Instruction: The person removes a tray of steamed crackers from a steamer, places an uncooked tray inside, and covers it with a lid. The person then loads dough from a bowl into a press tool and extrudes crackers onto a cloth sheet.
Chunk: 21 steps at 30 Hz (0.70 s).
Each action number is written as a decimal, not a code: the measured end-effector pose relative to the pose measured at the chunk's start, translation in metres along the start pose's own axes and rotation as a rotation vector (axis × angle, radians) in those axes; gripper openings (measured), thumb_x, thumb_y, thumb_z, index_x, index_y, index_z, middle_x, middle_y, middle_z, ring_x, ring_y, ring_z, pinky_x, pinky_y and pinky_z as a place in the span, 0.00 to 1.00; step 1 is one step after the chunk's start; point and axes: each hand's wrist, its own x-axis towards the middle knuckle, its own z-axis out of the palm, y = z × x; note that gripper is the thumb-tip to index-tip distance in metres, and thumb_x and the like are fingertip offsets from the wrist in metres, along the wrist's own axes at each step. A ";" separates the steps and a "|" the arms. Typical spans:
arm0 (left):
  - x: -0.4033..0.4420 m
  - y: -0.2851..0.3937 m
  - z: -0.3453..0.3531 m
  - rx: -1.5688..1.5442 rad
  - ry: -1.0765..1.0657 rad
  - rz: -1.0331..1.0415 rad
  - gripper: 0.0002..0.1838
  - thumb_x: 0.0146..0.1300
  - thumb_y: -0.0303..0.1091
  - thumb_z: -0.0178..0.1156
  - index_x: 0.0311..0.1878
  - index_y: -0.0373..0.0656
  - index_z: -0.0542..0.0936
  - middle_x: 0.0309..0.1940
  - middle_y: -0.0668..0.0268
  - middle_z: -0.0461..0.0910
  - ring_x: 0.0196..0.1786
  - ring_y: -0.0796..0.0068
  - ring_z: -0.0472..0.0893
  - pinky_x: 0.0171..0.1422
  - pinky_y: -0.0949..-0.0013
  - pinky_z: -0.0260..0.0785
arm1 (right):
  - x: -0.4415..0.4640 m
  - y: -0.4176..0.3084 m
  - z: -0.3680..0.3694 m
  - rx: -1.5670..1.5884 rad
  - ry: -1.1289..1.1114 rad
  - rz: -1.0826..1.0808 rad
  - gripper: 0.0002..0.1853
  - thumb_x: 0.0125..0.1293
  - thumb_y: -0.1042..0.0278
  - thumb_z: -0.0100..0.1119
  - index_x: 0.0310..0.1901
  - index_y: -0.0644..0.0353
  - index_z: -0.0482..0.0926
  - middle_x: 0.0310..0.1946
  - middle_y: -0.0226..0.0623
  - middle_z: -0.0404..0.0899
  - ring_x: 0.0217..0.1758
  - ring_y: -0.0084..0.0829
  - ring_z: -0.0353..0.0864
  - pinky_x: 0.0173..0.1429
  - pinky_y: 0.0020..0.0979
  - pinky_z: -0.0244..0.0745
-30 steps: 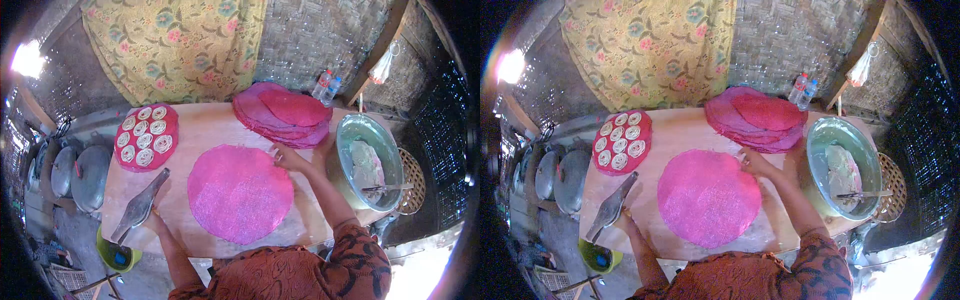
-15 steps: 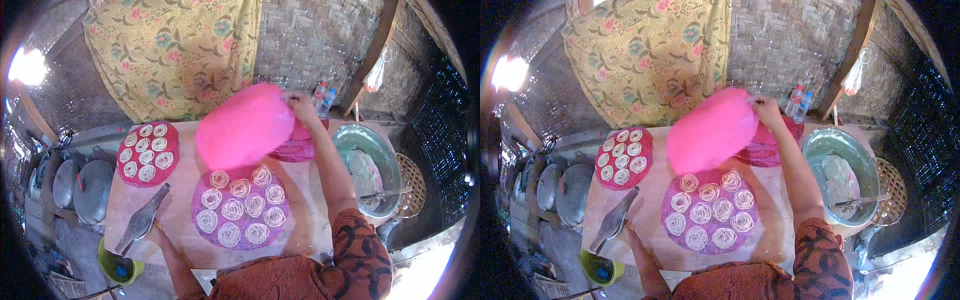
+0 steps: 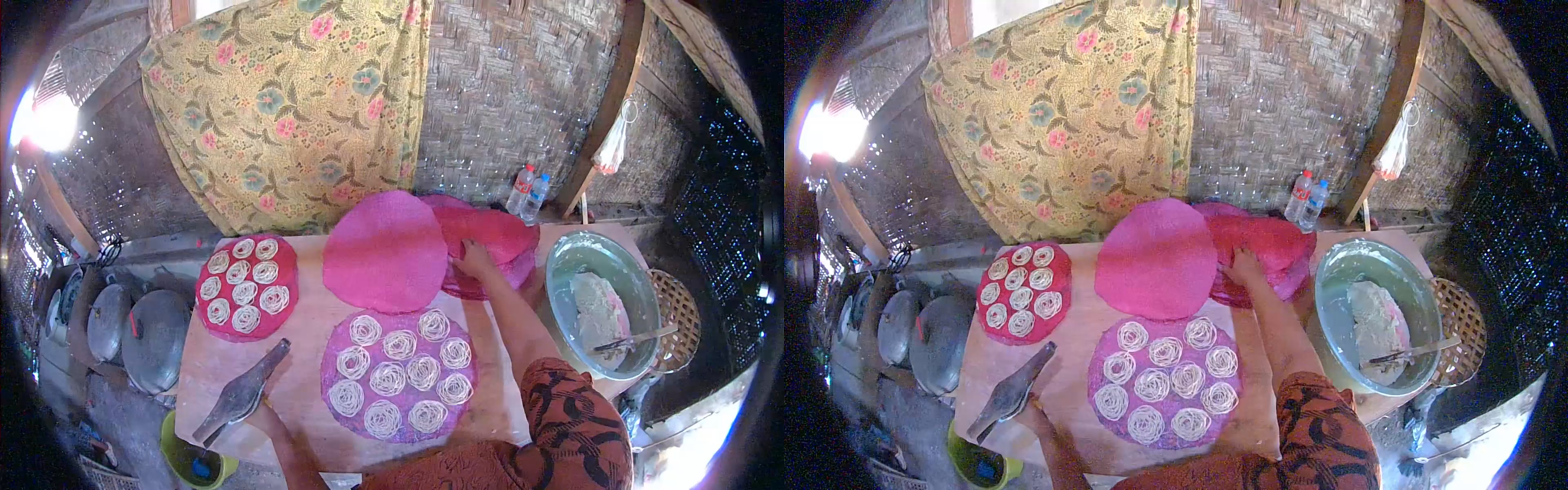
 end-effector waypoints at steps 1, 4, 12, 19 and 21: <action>-0.004 0.010 0.001 0.018 -0.015 -0.032 0.19 0.55 0.28 0.67 0.46 0.27 0.74 0.40 0.57 0.77 0.39 0.68 0.76 0.45 0.68 0.72 | 0.002 0.007 -0.002 -0.073 -0.006 -0.049 0.21 0.57 0.59 0.58 0.49 0.64 0.77 0.43 0.55 0.79 0.48 0.49 0.80 0.51 0.47 0.75; -0.009 0.032 0.005 0.045 -0.054 -0.112 0.19 0.54 0.27 0.67 0.46 0.27 0.74 0.40 0.57 0.77 0.39 0.67 0.76 0.45 0.68 0.72 | 0.021 0.047 0.003 -0.064 -0.276 0.175 0.14 0.56 0.63 0.56 0.37 0.65 0.82 0.36 0.55 0.81 0.41 0.53 0.81 0.44 0.49 0.78; -0.003 0.013 0.006 0.058 0.041 -0.032 0.13 0.55 0.30 0.63 0.42 0.34 0.74 0.32 0.64 0.76 0.31 0.73 0.75 0.33 0.71 0.71 | 0.080 0.007 -0.197 0.070 0.199 0.104 0.10 0.61 0.69 0.52 0.41 0.58 0.81 0.35 0.51 0.81 0.38 0.52 0.81 0.42 0.46 0.77; 0.011 -0.024 -0.009 0.217 0.017 0.238 0.11 0.55 0.33 0.64 0.36 0.37 0.75 0.29 0.64 0.76 0.27 0.75 0.73 0.29 0.73 0.67 | 0.006 -0.145 -0.344 0.177 -0.015 -0.604 0.13 0.58 0.74 0.53 0.44 0.58 0.80 0.38 0.47 0.80 0.40 0.49 0.80 0.44 0.43 0.76; 0.012 -0.034 -0.010 0.146 0.032 0.228 0.11 0.56 0.34 0.64 0.35 0.37 0.75 0.29 0.64 0.76 0.28 0.76 0.74 0.28 0.73 0.66 | -0.024 -0.168 -0.375 0.209 -0.069 -0.633 0.13 0.57 0.76 0.53 0.44 0.60 0.80 0.38 0.47 0.80 0.40 0.49 0.79 0.44 0.41 0.76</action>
